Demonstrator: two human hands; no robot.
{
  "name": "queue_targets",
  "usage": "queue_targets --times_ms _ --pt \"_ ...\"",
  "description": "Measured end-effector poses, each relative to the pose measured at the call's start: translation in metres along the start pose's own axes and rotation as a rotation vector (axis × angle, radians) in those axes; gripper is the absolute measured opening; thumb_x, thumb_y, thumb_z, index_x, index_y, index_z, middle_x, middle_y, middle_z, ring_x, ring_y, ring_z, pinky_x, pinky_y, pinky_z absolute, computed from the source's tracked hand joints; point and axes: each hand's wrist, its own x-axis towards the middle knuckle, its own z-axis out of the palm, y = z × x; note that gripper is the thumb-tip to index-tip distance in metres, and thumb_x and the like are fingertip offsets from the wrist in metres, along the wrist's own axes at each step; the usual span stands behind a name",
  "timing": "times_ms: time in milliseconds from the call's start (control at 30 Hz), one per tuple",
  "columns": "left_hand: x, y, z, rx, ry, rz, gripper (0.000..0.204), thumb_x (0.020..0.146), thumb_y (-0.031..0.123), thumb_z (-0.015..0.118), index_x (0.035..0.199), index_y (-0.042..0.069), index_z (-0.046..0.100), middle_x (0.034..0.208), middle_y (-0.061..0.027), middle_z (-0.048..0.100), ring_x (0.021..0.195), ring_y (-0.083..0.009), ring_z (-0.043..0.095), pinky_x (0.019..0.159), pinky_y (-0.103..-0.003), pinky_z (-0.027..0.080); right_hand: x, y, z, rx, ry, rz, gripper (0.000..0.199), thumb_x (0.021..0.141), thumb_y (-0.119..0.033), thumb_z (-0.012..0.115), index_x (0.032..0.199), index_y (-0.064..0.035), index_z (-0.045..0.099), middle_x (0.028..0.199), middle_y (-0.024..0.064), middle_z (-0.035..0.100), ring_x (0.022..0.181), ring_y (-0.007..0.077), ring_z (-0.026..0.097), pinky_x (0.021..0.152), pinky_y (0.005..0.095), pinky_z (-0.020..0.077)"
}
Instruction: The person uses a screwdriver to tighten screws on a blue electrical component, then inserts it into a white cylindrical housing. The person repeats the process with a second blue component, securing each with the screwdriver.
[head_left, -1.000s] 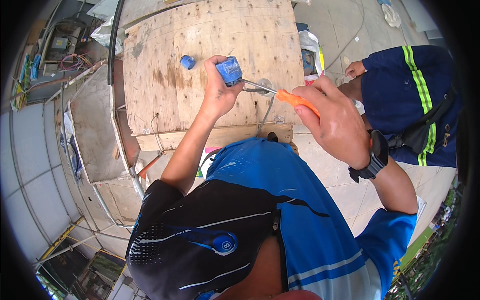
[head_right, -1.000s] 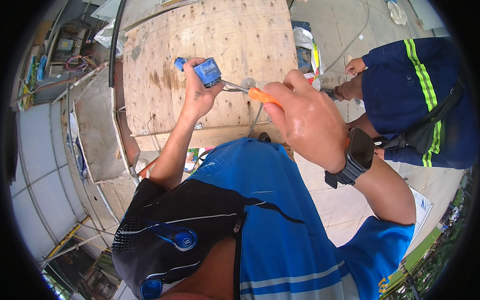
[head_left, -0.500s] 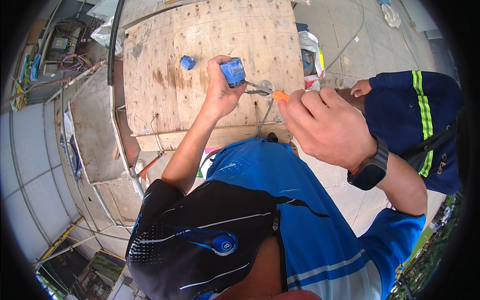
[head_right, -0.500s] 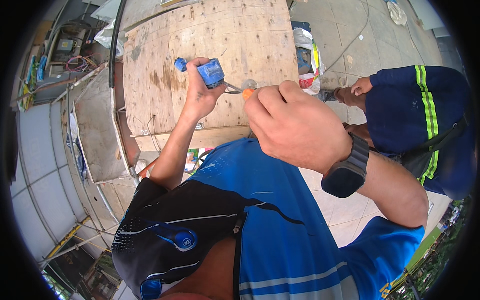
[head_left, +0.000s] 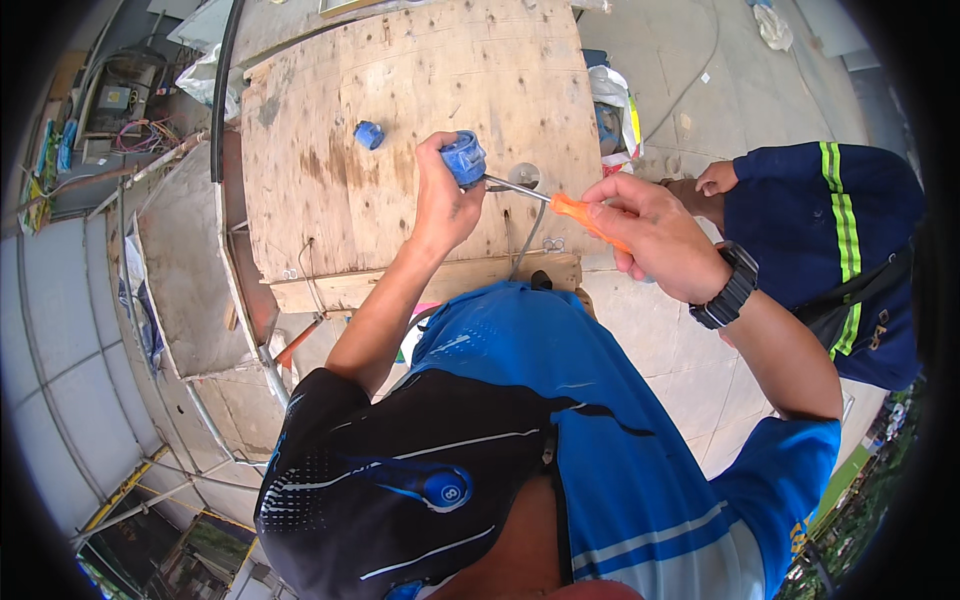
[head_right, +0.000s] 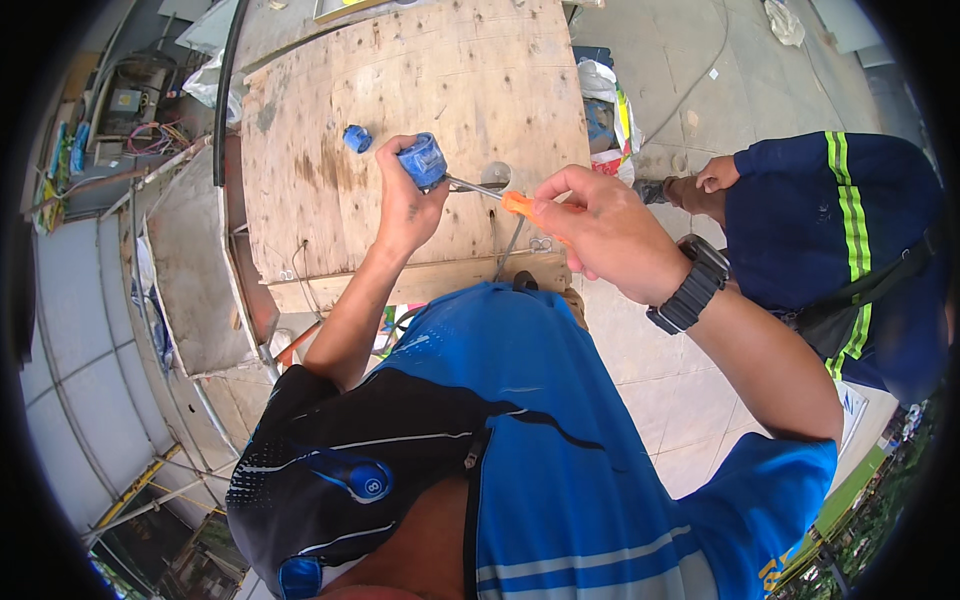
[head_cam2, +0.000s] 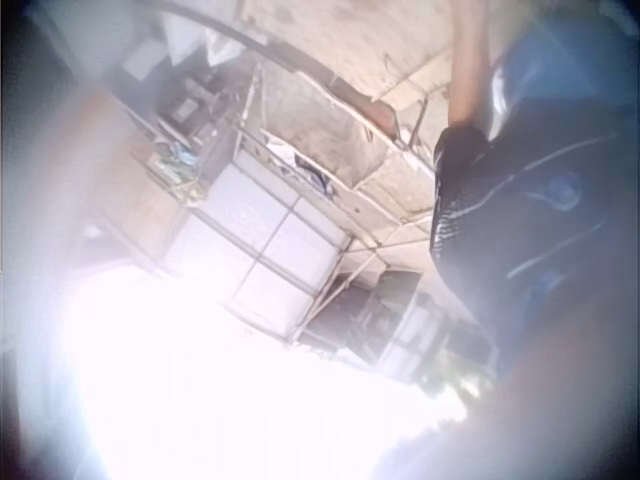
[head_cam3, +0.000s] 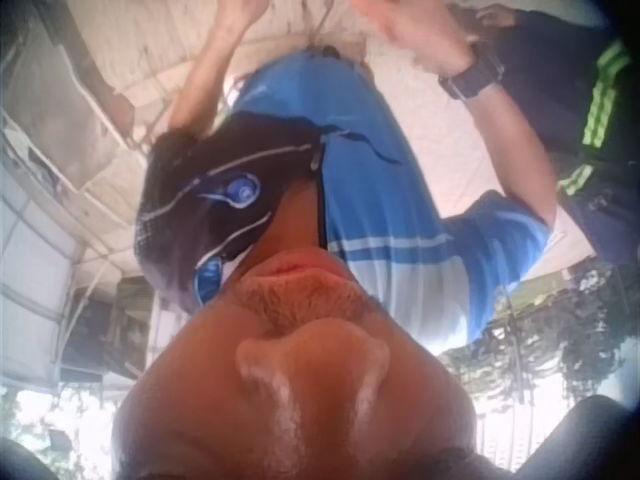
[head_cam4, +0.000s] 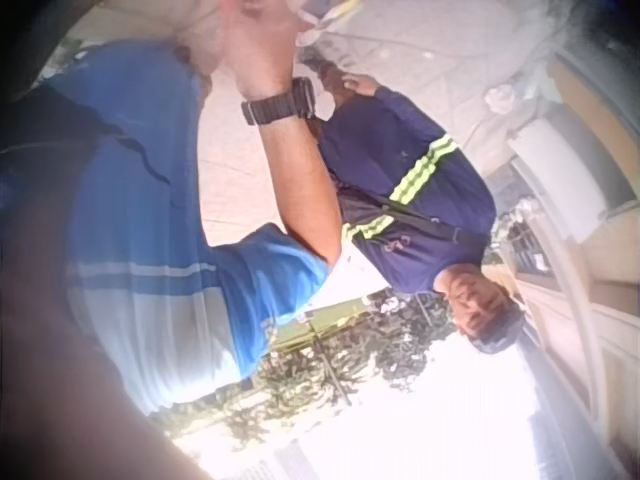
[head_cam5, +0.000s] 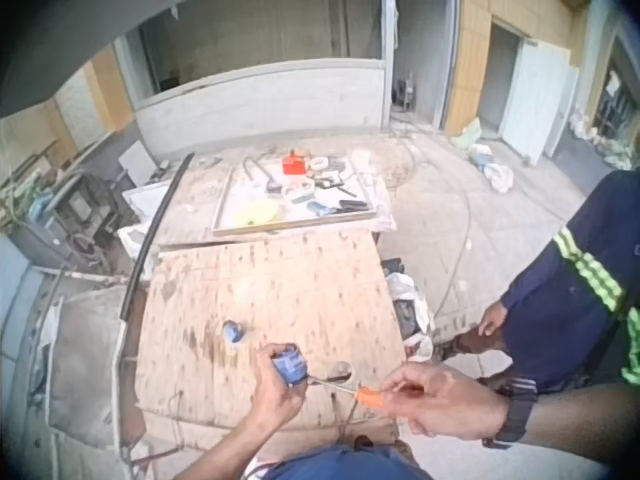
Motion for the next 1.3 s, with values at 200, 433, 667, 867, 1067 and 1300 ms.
queue_targets --times_ms 200,433,667,867,1067,1300 --pt "-0.007 0.006 -0.013 -0.737 -0.075 -0.164 0.067 0.084 0.001 0.068 0.140 0.004 0.032 0.117 -0.0165 0.056 0.113 -0.0326 0.060 0.098 -0.048 0.048 -0.012 0.025 0.012 -0.540 0.155 -0.715 0.044 0.082 -0.002 0.068 0.124 -0.0020 0.055 0.104 0.0183 0.059 0.092 0.0355 0.061 0.076 0.0391 0.0497" --pt "-0.016 -0.011 -0.014 -1.324 -0.021 -0.583 0.037 0.098 0.031 0.056 0.120 0.002 0.059 0.106 -0.0147 0.066 0.116 -0.0342 0.061 0.098 -0.043 0.046 -0.030 0.043 0.049 -0.812 0.144 -0.762 0.051 0.081 0.002 0.062 0.130 0.0049 0.050 0.105 0.0178 0.053 0.086 0.0309 0.062 0.076 0.0369 0.0529" --pt "-0.019 -0.014 -0.012 -1.051 -0.056 -0.587 0.029 0.096 0.020 0.054 0.113 -0.002 0.063 0.113 -0.0181 0.066 0.106 -0.0267 0.064 0.091 -0.039 0.050 -0.031 0.057 0.069 -1.326 0.327 -0.822 0.046 0.084 -0.012 0.058 0.126 0.0066 0.055 0.110 0.0178 0.055 0.084 0.0240 0.060 0.075 0.0324 0.0535" --pt "-0.025 -0.026 -0.001 -0.985 0.033 -0.719 0.027 0.091 0.013 0.053 0.110 -0.005 0.062 0.110 -0.0212 0.066 0.098 -0.0302 0.065 0.090 -0.049 0.054 -0.030 0.064 0.075 -1.379 0.351 -0.901 0.043 0.084 -0.014 0.059 0.123 0.0047 0.059 0.112 0.0186 0.055 0.083 0.0222 0.060 0.072 0.0302 0.0526" --pt "-0.027 -0.025 0.006 -0.887 0.113 -0.515 0.023 0.089 0.009 0.051 0.097 -0.008 0.064 0.103 -0.0225 0.067 0.090 -0.0301 0.067 0.076 -0.049 0.061 -0.028 0.066 0.083 -1.364 0.410 -0.845 0.041 0.084 -0.014 0.059 0.122 0.0031 0.061 0.102 0.0172 0.058 0.072 0.0221 0.060 0.062 0.0297 0.0529" --pt "-0.022 -0.011 0.000 -0.957 0.157 -0.429 0.020 0.087 0.004 0.050 0.095 -0.006 0.066 0.100 -0.0203 0.070 0.090 -0.0277 0.069 0.080 -0.037 0.057 -0.031 0.063 0.079 -1.293 0.402 -0.868 0.042 0.084 -0.013 0.061 0.123 0.0008 0.062 0.098 0.0167 0.060 0.071 0.0239 0.062 0.059 0.0332 0.0540"
